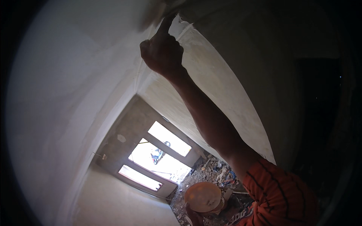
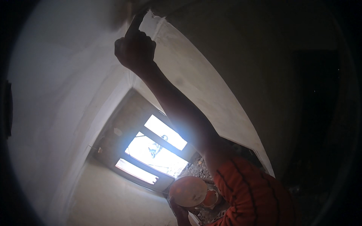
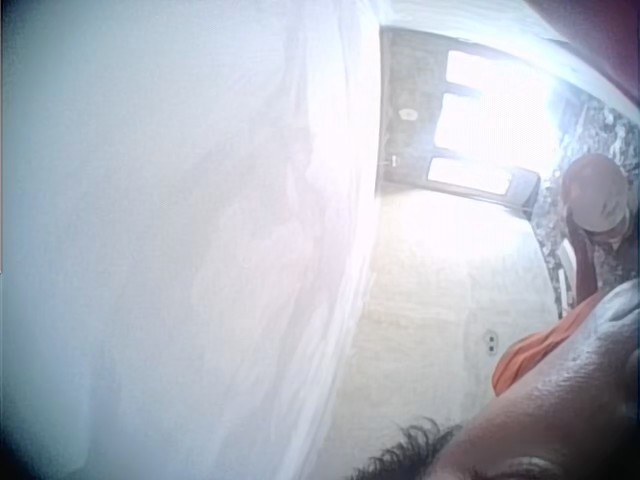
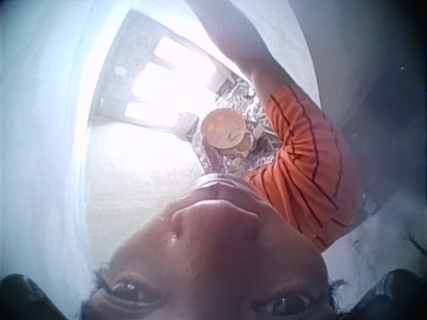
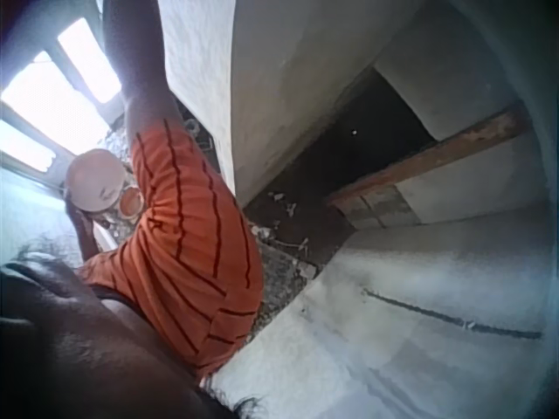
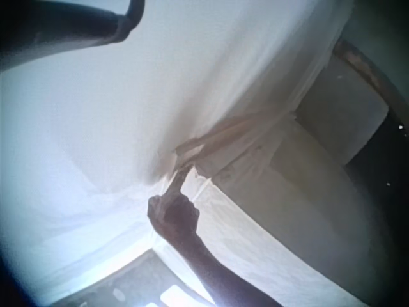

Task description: The person scoops plaster from a bowl using a trowel and applies it to the upper wall and ceiling areas. The person repeatedly smooths the plaster along the wall-ceiling junction and corners while standing on a scaffold.

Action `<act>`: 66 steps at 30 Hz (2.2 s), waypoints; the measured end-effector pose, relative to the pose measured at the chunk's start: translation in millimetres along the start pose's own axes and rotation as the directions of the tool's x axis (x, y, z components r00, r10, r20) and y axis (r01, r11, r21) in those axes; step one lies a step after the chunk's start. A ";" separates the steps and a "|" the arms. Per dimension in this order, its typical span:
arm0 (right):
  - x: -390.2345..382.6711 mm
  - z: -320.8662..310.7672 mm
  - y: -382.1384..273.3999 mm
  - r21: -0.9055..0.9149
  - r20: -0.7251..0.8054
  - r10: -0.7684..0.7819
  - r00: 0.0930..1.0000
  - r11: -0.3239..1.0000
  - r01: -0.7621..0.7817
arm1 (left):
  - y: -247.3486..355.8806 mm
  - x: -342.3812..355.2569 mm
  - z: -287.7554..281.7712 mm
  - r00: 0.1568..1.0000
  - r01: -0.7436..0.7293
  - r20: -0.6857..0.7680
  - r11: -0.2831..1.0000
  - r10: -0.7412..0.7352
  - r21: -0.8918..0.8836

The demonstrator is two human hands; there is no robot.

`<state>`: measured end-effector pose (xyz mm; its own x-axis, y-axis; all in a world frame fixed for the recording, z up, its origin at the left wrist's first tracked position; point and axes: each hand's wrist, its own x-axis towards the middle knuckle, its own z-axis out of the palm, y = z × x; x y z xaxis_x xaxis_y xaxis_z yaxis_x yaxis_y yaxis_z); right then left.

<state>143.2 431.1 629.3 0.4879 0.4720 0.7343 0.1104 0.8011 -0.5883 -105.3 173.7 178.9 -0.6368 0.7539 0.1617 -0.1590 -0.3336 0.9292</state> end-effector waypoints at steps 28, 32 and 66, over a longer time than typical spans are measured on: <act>-384.8 -52.8 115.7 0.172 0.982 -0.160 0.100 0.978 -0.117 | 55.3 31.9 -3.6 0.987 -0.149 0.069 0.988 0.145 0.050; -478.3 -77.9 134.7 0.133 0.977 -0.161 -0.142 0.973 -0.188 | 93.7 45.1 1.1 0.978 -0.184 -0.076 0.974 0.195 0.135; -349.0 -103.9 136.5 -0.385 0.922 0.376 -0.095 0.915 -0.121 | 76.2 89.6 52.5 0.967 -0.190 -0.133 0.966 0.215 0.177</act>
<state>78.0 337.4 257.5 -0.8031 0.5954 0.0211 0.3756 0.5336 -0.7578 -134.8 245.5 281.6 -0.7510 0.5820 0.3121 0.1011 -0.3657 0.9252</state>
